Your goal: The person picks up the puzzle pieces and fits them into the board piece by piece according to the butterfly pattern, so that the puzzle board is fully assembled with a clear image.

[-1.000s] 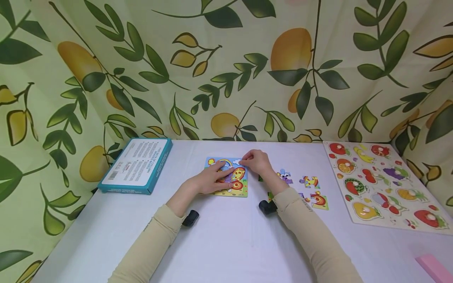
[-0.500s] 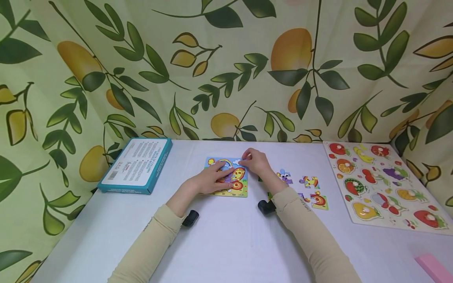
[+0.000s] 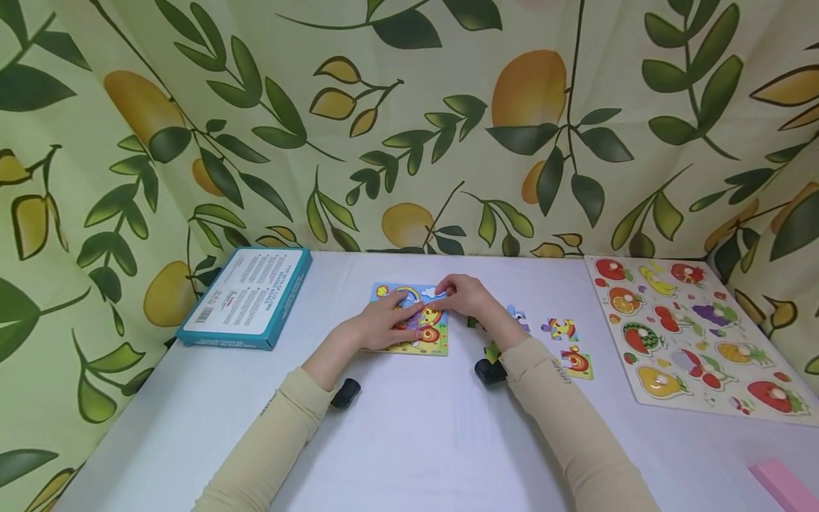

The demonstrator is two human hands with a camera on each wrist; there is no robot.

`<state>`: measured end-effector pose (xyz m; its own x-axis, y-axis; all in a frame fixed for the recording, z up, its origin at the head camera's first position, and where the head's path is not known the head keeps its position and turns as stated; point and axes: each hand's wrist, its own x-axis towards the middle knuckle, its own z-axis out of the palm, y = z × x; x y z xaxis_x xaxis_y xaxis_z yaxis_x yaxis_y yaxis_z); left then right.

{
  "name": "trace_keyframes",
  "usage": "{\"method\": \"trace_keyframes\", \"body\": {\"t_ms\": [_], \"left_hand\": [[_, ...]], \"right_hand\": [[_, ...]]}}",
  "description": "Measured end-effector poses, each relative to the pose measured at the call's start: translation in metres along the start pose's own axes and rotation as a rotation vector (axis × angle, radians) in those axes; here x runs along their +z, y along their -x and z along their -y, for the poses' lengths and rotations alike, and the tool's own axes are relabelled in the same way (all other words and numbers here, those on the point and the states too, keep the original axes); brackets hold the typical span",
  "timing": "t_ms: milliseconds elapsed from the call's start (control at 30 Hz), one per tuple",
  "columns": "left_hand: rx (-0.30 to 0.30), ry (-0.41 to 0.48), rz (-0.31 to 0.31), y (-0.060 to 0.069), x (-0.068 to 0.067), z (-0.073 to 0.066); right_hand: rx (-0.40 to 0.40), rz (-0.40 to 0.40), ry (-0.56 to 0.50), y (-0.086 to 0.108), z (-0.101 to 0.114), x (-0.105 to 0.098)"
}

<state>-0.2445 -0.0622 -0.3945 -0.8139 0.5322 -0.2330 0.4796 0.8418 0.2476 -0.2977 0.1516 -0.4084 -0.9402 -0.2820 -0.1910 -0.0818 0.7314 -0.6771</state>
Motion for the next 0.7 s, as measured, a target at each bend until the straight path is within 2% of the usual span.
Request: {"method": "trace_keyframes", "body": {"t_ms": [300, 533, 600, 700], "left_hand": [[-0.003, -0.016, -0.004, -0.001, -0.001, -0.002], [-0.019, -0.02, 0.005, -0.002, -0.001, -0.002], [-0.017, -0.018, 0.009, -0.002, 0.0, -0.002], [-0.016, -0.022, 0.004, -0.002, 0.0, -0.001]], "right_hand": [[-0.033, -0.029, -0.021, 0.004, 0.001, 0.001], [-0.069, 0.03, 0.022, 0.018, -0.001, -0.012], [-0.068, 0.009, 0.023, 0.026, -0.005, -0.019], [-0.084, -0.096, 0.018, 0.037, -0.013, -0.029]]}}
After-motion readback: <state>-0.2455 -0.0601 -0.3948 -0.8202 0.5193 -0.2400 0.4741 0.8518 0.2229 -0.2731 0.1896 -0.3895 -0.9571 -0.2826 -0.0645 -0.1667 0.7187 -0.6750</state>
